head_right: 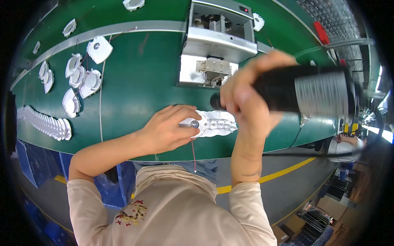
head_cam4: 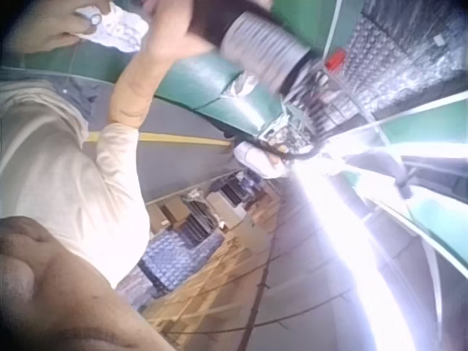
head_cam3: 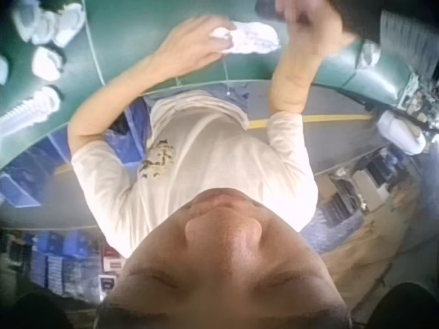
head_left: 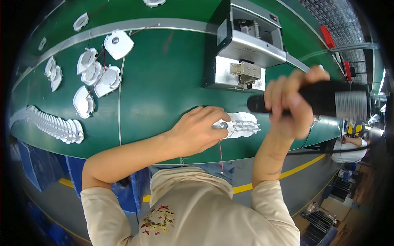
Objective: Assemble LED light components and secure them with an electric screwdriver on a factory assembly line.
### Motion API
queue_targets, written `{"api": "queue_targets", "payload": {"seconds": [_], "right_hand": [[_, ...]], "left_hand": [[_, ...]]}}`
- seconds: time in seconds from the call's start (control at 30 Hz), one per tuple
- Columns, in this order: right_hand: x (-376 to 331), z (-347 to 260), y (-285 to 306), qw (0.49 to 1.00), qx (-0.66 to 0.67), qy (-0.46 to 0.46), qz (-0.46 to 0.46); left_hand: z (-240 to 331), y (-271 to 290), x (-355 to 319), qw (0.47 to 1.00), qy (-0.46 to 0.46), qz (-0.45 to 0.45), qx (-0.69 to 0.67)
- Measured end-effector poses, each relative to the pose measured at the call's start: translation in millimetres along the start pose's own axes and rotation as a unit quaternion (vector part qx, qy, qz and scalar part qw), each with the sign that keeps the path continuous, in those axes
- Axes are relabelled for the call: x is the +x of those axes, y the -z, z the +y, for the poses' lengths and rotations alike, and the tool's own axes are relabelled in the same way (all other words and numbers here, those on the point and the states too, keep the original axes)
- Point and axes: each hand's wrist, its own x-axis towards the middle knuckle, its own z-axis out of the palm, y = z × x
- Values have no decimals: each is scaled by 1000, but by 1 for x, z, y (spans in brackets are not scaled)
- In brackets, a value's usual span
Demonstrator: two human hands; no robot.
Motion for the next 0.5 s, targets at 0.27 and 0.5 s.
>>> {"api": "queue_targets", "payload": {"seconds": [0.27, 0.5], "right_hand": [[-57, -14, -11, 999, -9, -34, 41], [-67, -19, -18, 996, -74, -49, 26]], "left_hand": [[-1, 1, 0, 1000, -1, 3, -6], [3, 7, 6, 1000, 0, -24, -17]]}}
